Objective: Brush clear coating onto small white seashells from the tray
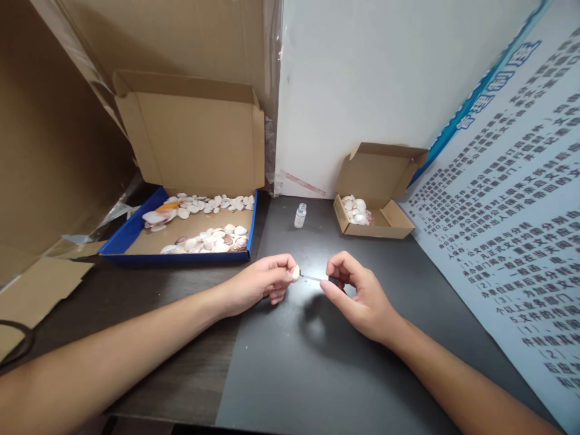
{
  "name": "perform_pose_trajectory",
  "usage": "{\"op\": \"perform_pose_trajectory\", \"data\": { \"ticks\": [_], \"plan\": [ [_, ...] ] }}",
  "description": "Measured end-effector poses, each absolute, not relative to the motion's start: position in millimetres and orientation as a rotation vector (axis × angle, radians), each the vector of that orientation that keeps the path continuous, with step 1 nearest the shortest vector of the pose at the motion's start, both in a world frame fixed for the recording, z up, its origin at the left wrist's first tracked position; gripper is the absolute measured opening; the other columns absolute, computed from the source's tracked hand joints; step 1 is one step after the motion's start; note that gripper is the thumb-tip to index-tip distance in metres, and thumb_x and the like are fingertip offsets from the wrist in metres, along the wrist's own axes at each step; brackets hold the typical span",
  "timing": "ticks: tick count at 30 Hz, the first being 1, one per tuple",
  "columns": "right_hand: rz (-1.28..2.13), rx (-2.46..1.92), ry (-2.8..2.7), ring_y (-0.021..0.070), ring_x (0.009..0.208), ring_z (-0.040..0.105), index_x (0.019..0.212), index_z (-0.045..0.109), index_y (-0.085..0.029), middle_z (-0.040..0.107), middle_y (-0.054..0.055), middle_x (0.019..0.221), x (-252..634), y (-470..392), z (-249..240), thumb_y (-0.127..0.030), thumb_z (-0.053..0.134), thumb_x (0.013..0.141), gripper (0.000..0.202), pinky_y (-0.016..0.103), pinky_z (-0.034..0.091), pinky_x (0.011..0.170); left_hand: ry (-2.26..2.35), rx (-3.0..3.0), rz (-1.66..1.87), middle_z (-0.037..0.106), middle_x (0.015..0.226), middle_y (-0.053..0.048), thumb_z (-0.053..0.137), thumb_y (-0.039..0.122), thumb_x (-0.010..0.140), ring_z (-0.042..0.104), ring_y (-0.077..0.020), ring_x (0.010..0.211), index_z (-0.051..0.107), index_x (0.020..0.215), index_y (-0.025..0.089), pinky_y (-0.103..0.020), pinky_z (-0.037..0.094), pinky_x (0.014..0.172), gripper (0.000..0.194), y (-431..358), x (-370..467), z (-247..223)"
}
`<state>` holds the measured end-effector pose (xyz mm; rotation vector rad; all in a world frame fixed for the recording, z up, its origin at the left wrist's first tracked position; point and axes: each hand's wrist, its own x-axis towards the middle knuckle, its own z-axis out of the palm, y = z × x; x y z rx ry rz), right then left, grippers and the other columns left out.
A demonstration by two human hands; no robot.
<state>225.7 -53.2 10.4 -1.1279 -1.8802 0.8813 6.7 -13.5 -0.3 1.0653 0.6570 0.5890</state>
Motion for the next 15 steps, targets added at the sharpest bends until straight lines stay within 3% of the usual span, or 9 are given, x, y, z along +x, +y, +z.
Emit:
{"op": "perform_pose_trajectory", "data": {
  "ticks": [15],
  "plan": [
    [0.814,-1.203,-1.888,0.0113,0.054,0.044,0.085,0.048,-0.023,0.047,-0.005,0.065,223.9,-52.0,10.6,-0.028,0.059,0.089,0.013,0.024,0.038,0.051,0.659,1.055,0.601,0.033,0.057,0.009,0.066,0.026,0.08,0.027,-0.0074,0.05,0.052,0.078,0.019,-0.02,0.031,0.048,0.016,-13.9,7.8,2.0]
  ]
}}
